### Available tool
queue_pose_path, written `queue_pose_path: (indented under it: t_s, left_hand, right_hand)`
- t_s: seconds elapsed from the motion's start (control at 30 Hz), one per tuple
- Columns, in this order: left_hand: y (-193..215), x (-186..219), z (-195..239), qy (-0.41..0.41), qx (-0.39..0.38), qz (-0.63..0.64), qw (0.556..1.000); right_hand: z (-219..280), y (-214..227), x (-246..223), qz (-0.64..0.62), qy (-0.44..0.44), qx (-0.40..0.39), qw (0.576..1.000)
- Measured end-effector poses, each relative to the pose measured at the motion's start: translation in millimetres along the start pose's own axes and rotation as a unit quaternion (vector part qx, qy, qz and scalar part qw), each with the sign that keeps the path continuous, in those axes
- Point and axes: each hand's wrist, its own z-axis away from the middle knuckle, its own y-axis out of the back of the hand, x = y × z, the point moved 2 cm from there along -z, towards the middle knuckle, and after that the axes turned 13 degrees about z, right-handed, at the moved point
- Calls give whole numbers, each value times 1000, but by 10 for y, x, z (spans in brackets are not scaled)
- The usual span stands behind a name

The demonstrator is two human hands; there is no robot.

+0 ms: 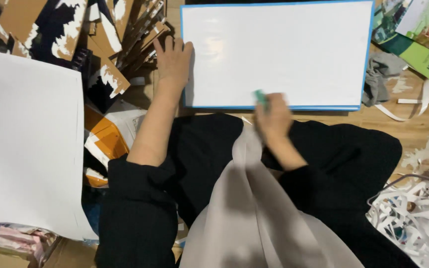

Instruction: Assembling folders by applying glue to cardboard bases and attaching paper sheets

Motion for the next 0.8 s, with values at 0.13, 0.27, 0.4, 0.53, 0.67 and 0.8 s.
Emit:
queue_pose_path:
  t_s: [0.13,0.27,0.4,0.53,0.67,0.8]
  left_hand:
    - [-57,28,-53,4,2,2,1000]
    - [-119,94,-71,-35,61,-32,997]
    - [-91,186,-112,-15,-12,-78,997]
    - [-4,217,-32,-10,-20,-91,996]
    - [36,250,81,-33,70,-17,997]
    - [502,625,371,20,72,-39,996]
  right_hand:
    - [-245,689,1273,136,-112,127,976]
    - [-188,524,1367,108,-174,207,957]
    - [-45,177,-16,60,41,108,991]
    - [-4,95,-149,35,148,35,988]
    - [-249,517,1229,107,-38,144,983]
    - [-283,481,2711,86,-317,136,935]
